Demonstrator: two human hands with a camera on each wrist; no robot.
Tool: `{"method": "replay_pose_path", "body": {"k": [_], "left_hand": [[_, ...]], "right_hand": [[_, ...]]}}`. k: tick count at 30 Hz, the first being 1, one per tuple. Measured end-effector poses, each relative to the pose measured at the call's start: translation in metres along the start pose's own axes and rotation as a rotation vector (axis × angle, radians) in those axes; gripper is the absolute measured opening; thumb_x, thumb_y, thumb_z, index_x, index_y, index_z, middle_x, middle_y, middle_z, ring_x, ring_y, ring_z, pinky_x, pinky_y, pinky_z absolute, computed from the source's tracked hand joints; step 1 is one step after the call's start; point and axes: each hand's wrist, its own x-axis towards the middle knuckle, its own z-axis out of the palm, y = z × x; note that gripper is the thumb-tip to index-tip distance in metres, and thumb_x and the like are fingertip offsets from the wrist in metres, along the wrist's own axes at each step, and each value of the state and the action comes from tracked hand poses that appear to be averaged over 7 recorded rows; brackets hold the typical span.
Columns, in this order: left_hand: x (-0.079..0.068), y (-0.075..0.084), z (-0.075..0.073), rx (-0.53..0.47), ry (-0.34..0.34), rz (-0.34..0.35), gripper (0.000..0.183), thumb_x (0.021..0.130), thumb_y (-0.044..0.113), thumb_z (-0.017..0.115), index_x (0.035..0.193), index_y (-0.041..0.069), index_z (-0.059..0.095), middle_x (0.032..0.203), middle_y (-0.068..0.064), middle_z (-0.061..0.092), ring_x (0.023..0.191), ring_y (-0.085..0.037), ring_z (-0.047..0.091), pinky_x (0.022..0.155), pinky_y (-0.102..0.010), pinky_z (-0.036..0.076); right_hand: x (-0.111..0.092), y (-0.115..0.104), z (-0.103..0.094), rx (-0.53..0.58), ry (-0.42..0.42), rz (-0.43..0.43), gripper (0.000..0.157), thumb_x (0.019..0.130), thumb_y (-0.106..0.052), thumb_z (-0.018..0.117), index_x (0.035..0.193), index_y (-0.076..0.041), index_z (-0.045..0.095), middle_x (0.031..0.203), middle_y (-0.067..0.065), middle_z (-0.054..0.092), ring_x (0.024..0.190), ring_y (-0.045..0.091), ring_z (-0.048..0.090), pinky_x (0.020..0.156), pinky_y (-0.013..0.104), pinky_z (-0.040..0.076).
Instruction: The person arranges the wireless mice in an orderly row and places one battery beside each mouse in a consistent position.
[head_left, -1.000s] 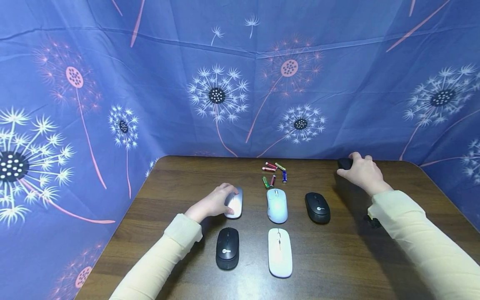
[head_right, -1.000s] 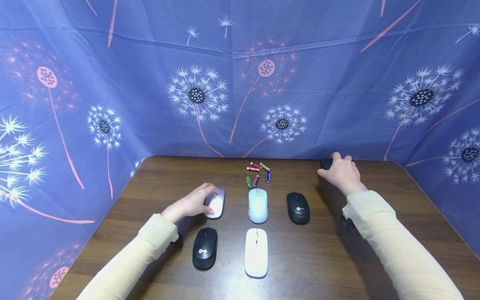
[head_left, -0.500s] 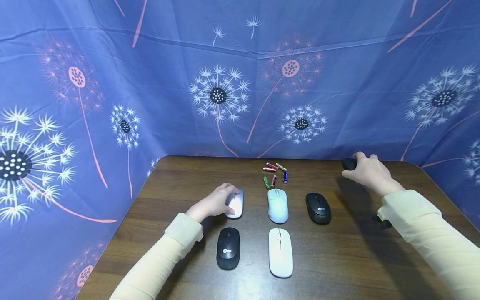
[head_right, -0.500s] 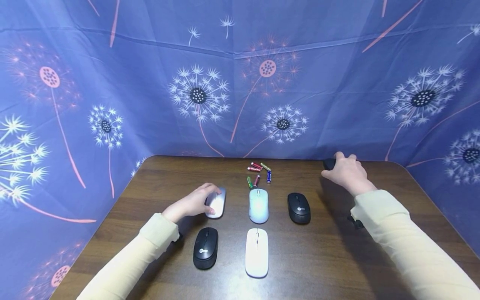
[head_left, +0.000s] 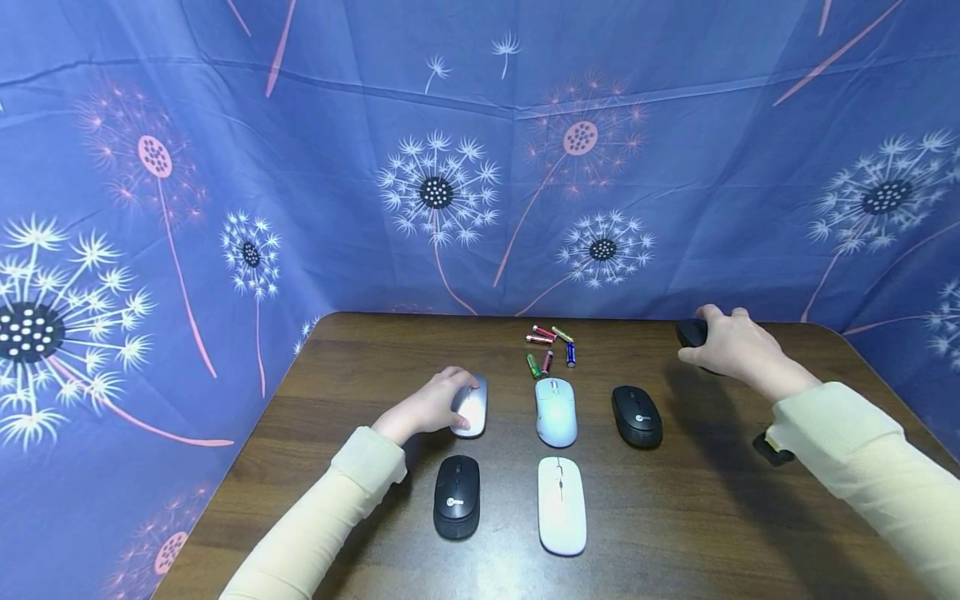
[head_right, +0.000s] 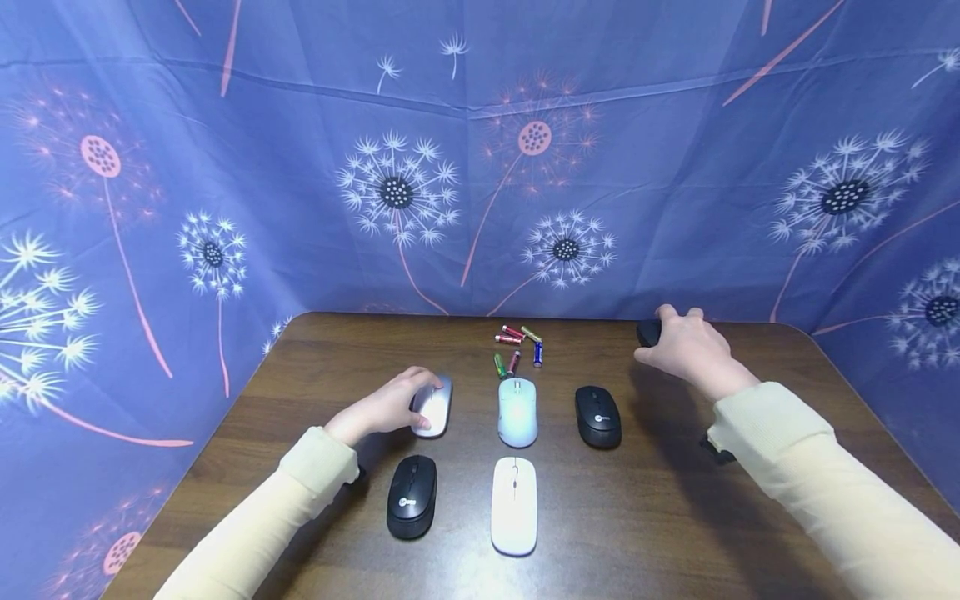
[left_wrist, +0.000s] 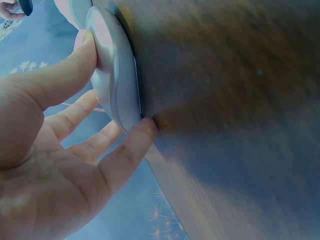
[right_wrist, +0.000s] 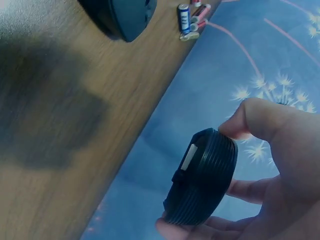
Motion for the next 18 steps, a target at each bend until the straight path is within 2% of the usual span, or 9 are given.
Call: {"method": "replay_pose_path", "body": {"k": [11,18], "left_hand": [[0.000,-0.001,0.000,0.011,0.006,0.009,0.057,0.074,0.013,0.079,0.126,0.010,0.054,0.135,-0.013,0.045,0.122,-0.031,0.044,0.099,-0.046,0.040],[0.001,-0.001,0.001,0.013,0.004,0.004,0.057,0.075,0.014,0.079,0.126,0.011,0.054,0.136,-0.012,0.045,0.122,-0.031,0.043,0.098,-0.045,0.040]], "right_hand": [[-0.019,-0.014,-0.004,-0.022,-0.047,-0.042,0.082,0.077,-0.041,0.066,0.135,0.007,0.031,0.100,0.035,0.039,0.070,0.036,0.050,0.051,0.040,0.040],[-0.032,-0.019,-0.003,-0.035,-0.044,-0.075,0.080,0.076,-0.039,0.067,0.135,0.004,0.033,0.100,0.036,0.039,0.066,0.033,0.051,0.049,0.039,0.039]]}}
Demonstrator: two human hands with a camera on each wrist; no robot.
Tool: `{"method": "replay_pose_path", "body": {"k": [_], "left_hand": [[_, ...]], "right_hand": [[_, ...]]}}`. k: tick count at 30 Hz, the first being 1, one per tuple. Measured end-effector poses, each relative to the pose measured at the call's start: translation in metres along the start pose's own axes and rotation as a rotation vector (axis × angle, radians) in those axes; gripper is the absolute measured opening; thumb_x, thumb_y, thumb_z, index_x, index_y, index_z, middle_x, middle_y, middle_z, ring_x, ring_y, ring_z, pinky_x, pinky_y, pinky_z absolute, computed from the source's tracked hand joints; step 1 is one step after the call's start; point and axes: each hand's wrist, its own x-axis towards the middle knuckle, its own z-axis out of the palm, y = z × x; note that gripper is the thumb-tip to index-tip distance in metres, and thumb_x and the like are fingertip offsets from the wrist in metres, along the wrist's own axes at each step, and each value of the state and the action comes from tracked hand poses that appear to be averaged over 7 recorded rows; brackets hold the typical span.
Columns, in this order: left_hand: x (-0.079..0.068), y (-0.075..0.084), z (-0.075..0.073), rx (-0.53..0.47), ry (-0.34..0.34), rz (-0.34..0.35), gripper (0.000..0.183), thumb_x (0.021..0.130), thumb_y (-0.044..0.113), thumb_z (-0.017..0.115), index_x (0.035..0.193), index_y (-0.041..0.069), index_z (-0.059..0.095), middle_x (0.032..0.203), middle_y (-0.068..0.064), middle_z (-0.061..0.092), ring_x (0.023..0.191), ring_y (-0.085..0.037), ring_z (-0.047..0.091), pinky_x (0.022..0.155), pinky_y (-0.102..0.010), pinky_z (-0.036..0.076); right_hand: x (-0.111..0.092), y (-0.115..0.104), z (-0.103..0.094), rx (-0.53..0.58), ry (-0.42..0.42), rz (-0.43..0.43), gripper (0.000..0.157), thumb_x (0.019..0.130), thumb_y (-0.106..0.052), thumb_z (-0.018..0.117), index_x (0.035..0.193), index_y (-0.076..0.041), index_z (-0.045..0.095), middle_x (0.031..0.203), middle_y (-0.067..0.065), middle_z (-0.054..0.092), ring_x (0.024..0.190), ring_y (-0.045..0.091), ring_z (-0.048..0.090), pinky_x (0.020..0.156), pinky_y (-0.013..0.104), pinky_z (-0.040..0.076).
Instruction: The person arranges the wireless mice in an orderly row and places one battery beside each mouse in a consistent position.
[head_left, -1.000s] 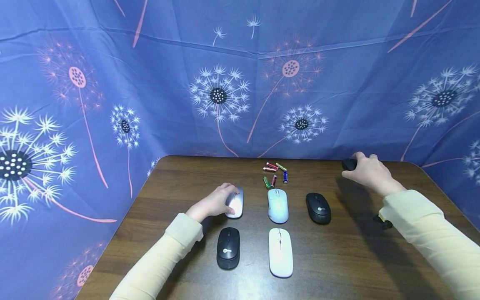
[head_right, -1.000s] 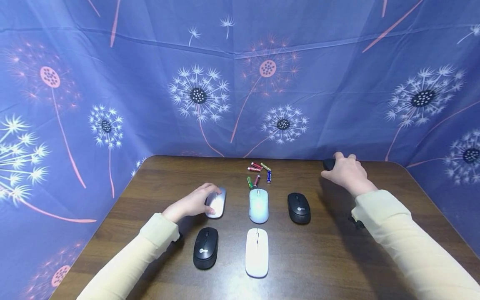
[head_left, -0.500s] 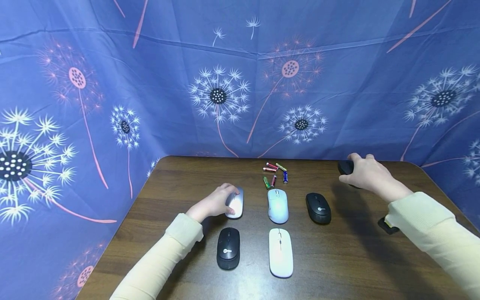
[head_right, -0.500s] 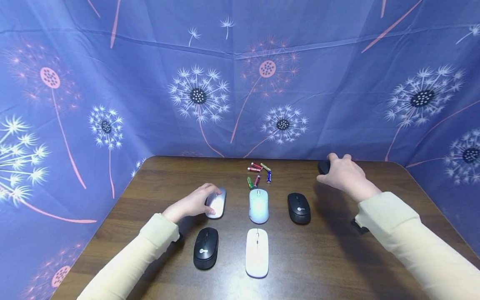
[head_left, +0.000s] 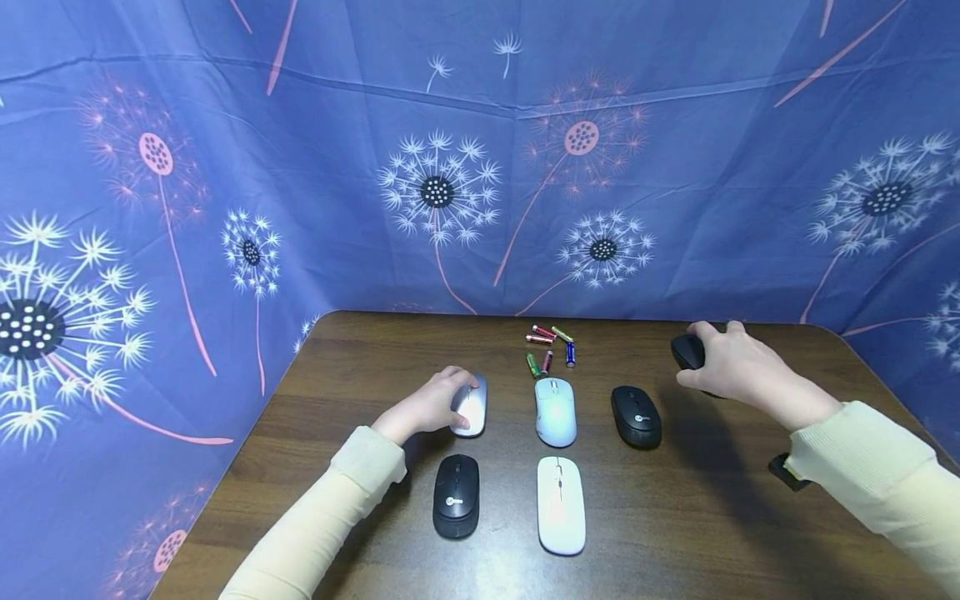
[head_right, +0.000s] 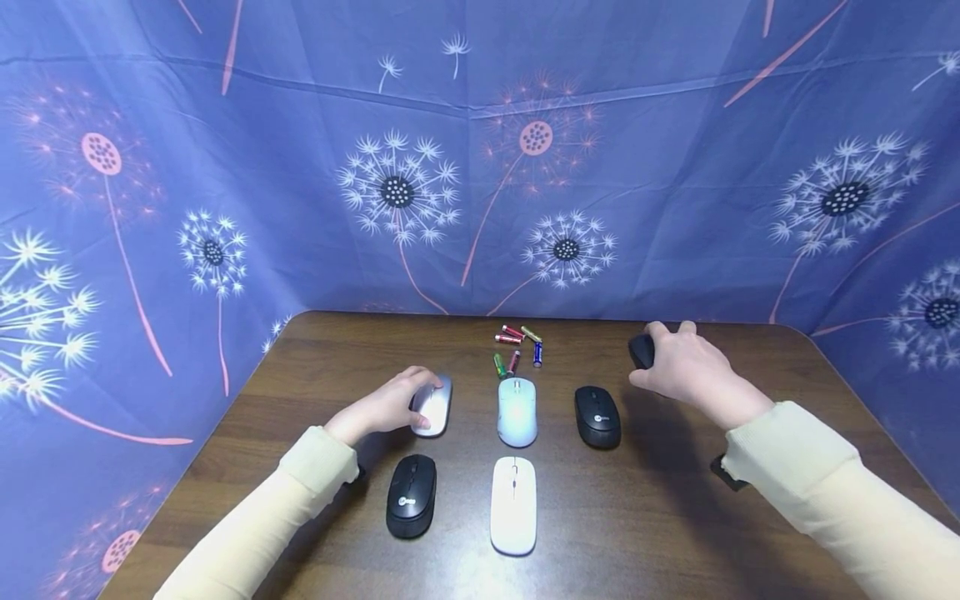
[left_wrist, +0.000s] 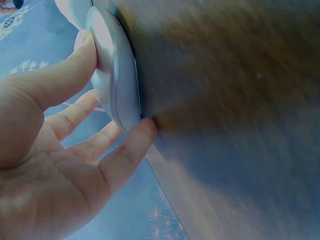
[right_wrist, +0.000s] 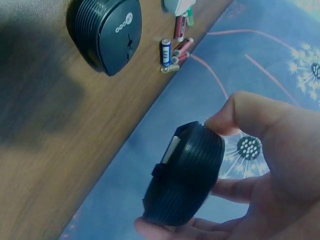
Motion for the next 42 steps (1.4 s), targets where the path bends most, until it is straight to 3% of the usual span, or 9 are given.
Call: {"method": "replay_pose_path", "body": {"k": [17,42], "left_hand": [[-0.001,0.001,-0.001,0.003,-0.001,0.006,0.057,0.074,0.013,0.079,0.126,0.010,0.054,0.136,-0.012,0.045,0.122,-0.031,0.044,0.098,-0.045,0.040],[0.000,0.000,0.000,-0.006,0.009,0.007,0.057,0.073,0.013,0.080,0.124,0.010,0.055,0.134,-0.012,0.047,0.121,-0.032,0.044,0.098,-0.046,0.040]], "right_hand": [[-0.032,-0.026,0.006,-0.023,-0.038,-0.072,0.076,0.072,-0.034,0.068,0.134,-0.001,0.038,0.098,0.031,0.041,0.060,0.027,0.048,0.047,0.035,0.036],[-0.060,-0.040,0.021,-0.052,-0.066,-0.138,0.076,0.066,-0.034,0.072,0.130,-0.005,0.046,0.092,0.024,0.047,0.057,0.023,0.048,0.047,0.034,0.036]]}}
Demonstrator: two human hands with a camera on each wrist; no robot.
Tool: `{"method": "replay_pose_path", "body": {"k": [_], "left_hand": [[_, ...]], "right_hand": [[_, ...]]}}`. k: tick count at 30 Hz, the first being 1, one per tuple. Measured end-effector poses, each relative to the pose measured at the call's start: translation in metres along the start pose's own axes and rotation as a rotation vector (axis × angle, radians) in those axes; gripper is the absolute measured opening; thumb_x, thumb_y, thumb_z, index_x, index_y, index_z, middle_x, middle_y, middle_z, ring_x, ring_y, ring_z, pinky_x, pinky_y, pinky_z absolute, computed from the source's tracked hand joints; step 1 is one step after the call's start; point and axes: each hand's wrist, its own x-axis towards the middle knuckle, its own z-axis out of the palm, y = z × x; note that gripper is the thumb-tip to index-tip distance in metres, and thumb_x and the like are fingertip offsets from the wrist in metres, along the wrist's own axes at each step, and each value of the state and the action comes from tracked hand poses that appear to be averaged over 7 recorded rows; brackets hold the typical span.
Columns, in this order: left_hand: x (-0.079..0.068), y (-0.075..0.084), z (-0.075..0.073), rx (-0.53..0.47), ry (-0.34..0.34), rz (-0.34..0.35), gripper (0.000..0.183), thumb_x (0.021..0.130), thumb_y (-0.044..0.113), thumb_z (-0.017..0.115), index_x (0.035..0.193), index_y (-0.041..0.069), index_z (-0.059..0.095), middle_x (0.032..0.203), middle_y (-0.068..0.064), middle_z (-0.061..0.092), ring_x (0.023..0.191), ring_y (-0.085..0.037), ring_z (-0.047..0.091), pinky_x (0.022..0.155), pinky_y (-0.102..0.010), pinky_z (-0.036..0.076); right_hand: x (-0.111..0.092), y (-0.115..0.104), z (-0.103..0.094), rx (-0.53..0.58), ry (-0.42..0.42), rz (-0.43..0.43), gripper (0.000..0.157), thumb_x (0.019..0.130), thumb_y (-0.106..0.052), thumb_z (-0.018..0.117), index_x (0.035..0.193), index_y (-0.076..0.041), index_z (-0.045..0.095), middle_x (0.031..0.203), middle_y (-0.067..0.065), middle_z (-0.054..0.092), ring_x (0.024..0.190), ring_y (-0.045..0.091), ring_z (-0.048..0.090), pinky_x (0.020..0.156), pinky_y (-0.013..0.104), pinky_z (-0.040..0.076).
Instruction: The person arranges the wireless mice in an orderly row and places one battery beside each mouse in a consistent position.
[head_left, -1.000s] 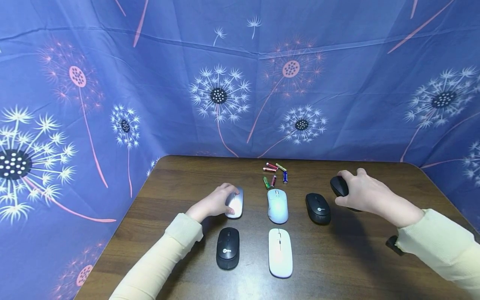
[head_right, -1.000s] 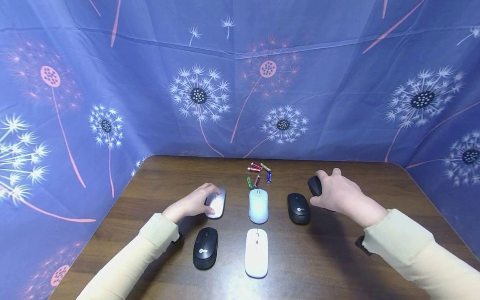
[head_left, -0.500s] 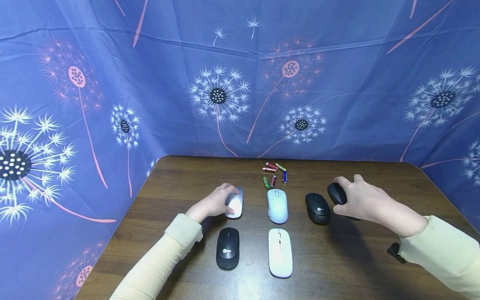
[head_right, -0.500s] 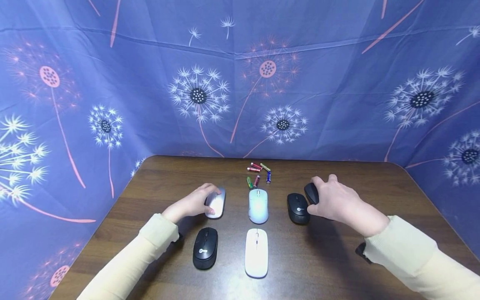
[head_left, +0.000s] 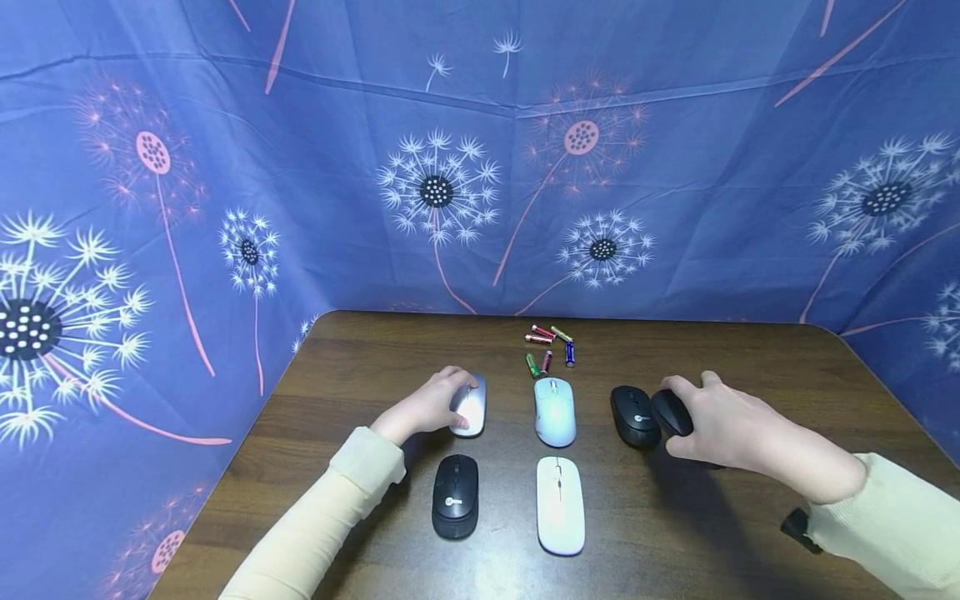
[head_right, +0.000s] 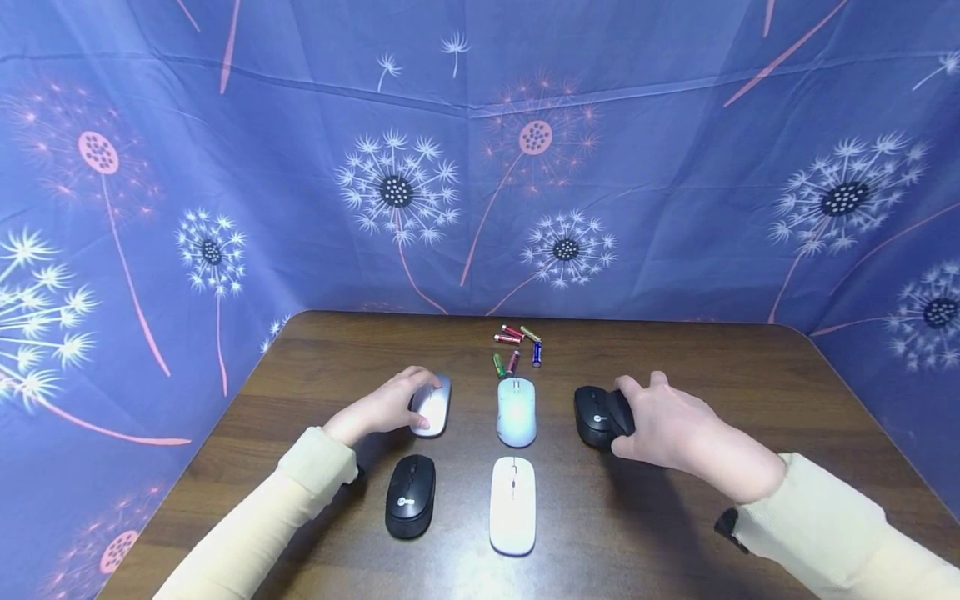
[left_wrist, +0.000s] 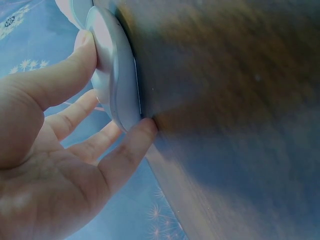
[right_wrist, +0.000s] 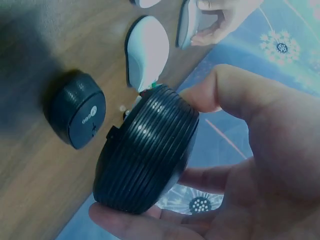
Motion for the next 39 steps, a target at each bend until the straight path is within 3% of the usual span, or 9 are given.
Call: {"method": "replay_pose_path", "body": {"k": [6,22,28,34,39], "left_hand": [[0.000,0.001,0.000,-0.001,0.005,0.004,0.057,0.073,0.012,0.080,0.124,0.009,0.055,0.132,-0.013,0.048,0.120,-0.032,0.045,0.098,-0.046,0.041],[-0.001,0.002,-0.002,0.020,-0.010,0.007,0.058,0.074,0.014,0.079,0.126,0.009,0.054,0.136,-0.015,0.044,0.125,-0.034,0.042,0.100,-0.048,0.039],[0.000,0.001,-0.001,0.022,-0.016,0.001,0.059,0.074,0.015,0.080,0.127,0.011,0.053,0.137,-0.014,0.044,0.125,-0.033,0.042,0.100,-0.047,0.039],[-0.001,0.001,-0.002,0.002,-0.010,0.013,0.058,0.074,0.012,0.079,0.126,0.009,0.054,0.135,-0.015,0.045,0.125,-0.035,0.042,0.100,-0.048,0.039],[-0.003,0.003,-0.002,0.024,0.007,0.036,0.056,0.074,0.012,0.079,0.123,0.007,0.054,0.132,-0.017,0.046,0.122,-0.036,0.044,0.097,-0.049,0.040]], "right_hand": [[-0.005,-0.004,0.007,0.002,-0.043,-0.004,0.077,0.066,-0.033,0.071,0.133,-0.006,0.046,0.093,0.022,0.047,0.055,0.021,0.047,0.045,0.033,0.035],[-0.014,-0.013,0.025,0.021,-0.041,-0.033,0.073,0.064,-0.029,0.072,0.131,-0.011,0.050,0.093,0.018,0.047,0.053,0.019,0.046,0.045,0.032,0.035],[-0.016,-0.015,0.034,0.047,-0.066,-0.034,0.073,0.065,-0.027,0.073,0.132,-0.010,0.050,0.095,0.021,0.048,0.052,0.018,0.047,0.044,0.031,0.037],[-0.015,-0.016,0.043,0.072,-0.083,-0.041,0.073,0.065,-0.026,0.073,0.132,-0.007,0.050,0.113,0.038,0.046,0.054,0.018,0.049,0.045,0.031,0.039],[-0.015,-0.016,0.051,0.092,-0.114,-0.027,0.073,0.065,-0.026,0.076,0.131,-0.009,0.051,0.108,0.031,0.048,0.054,0.019,0.048,0.045,0.031,0.039]]}}
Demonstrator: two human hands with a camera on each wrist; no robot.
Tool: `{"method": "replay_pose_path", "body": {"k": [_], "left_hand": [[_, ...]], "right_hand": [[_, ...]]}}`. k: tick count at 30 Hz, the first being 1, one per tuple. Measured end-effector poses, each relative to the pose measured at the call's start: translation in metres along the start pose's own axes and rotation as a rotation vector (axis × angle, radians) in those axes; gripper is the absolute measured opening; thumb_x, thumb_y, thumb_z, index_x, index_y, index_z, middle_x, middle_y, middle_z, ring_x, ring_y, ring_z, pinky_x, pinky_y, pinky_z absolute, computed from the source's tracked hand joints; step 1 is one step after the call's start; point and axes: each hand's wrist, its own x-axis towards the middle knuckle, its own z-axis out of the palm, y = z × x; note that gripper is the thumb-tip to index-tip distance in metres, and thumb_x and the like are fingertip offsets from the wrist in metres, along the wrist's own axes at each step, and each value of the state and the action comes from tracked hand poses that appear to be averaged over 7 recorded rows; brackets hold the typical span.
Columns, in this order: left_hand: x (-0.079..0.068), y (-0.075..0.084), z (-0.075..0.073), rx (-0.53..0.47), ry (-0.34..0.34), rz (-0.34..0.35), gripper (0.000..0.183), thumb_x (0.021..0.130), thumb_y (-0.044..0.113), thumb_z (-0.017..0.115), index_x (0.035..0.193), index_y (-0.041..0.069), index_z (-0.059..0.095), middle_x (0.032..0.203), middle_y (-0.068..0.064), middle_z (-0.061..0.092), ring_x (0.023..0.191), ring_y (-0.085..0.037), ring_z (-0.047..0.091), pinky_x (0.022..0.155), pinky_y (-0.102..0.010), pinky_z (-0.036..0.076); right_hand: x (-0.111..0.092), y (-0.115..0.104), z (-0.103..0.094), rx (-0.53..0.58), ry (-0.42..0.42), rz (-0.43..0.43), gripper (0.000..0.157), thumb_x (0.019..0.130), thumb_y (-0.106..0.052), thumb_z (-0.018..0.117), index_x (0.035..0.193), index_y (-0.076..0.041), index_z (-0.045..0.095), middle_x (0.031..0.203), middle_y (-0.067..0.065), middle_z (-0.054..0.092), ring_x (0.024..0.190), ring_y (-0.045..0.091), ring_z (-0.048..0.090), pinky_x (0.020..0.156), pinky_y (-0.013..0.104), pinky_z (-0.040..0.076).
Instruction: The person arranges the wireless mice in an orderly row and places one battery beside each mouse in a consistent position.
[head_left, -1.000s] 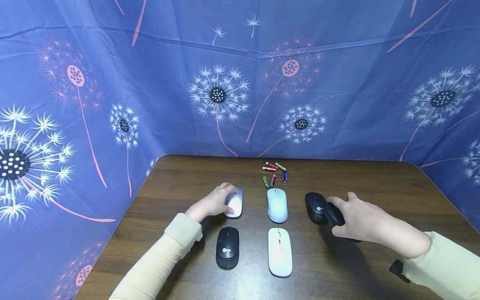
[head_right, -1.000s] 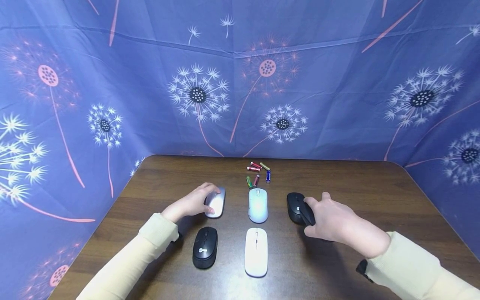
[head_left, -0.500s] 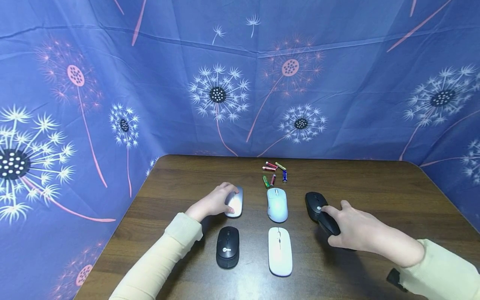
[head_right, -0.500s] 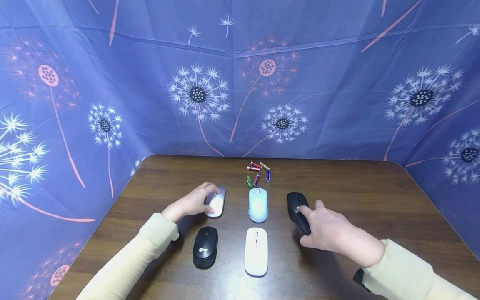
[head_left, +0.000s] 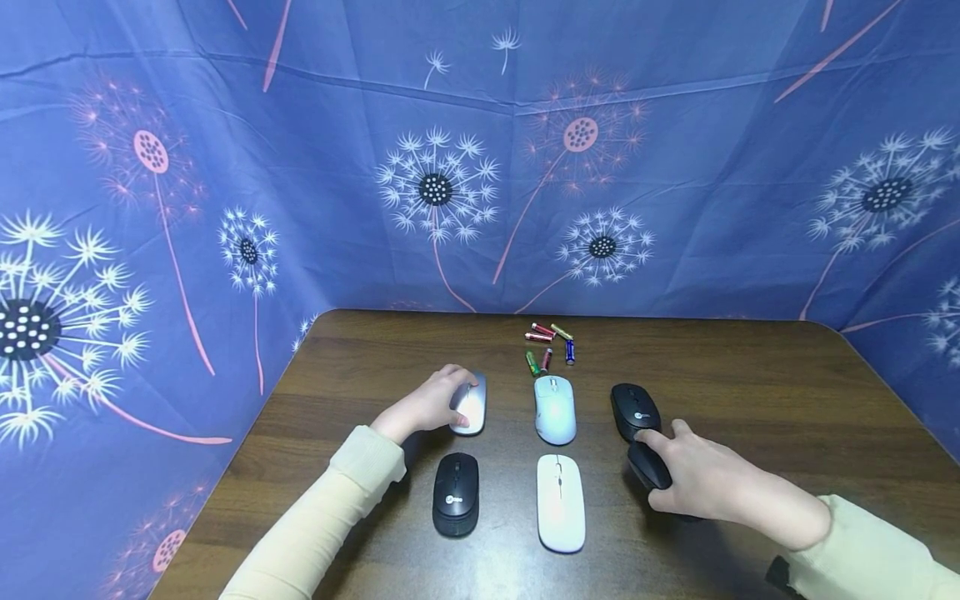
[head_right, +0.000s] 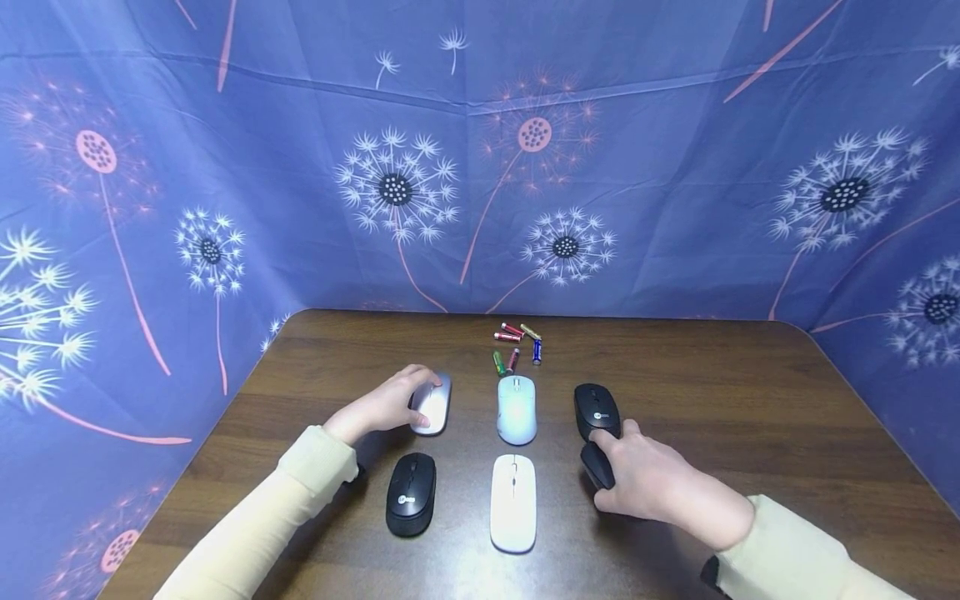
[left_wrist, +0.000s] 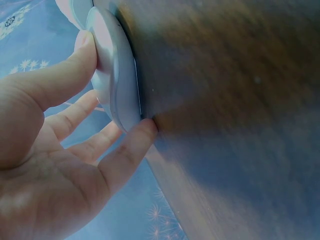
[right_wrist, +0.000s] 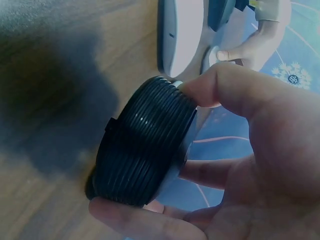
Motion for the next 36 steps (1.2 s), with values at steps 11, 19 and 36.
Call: {"method": "replay_pose_path", "body": {"k": [11,19,36], "left_hand": [[0.002,-0.002,0.002,-0.019,-0.016,-0.041,0.059,0.074,0.015,0.080,0.126,0.011,0.054,0.135,-0.012,0.046,0.123,-0.032,0.043,0.099,-0.047,0.040],[0.002,-0.002,0.002,-0.025,-0.012,-0.041,0.059,0.074,0.014,0.080,0.127,0.012,0.054,0.134,-0.011,0.046,0.124,-0.032,0.043,0.099,-0.047,0.040],[0.003,-0.003,0.002,-0.015,-0.014,-0.035,0.059,0.074,0.014,0.080,0.126,0.011,0.054,0.135,-0.012,0.046,0.124,-0.032,0.043,0.099,-0.046,0.040]], "right_hand": [[0.004,0.003,0.015,-0.024,0.012,-0.019,0.071,0.061,-0.027,0.075,0.126,-0.012,0.053,0.100,0.022,0.050,0.061,0.022,0.050,0.048,0.033,0.039],[0.006,0.004,0.024,-0.024,0.018,-0.030,0.071,0.059,-0.027,0.077,0.125,-0.010,0.055,0.099,0.023,0.051,0.064,0.022,0.051,0.050,0.035,0.040],[0.010,0.006,0.038,-0.004,-0.014,0.004,0.073,0.059,-0.028,0.082,0.125,-0.010,0.055,0.098,0.022,0.052,0.064,0.023,0.051,0.049,0.036,0.042]]}}
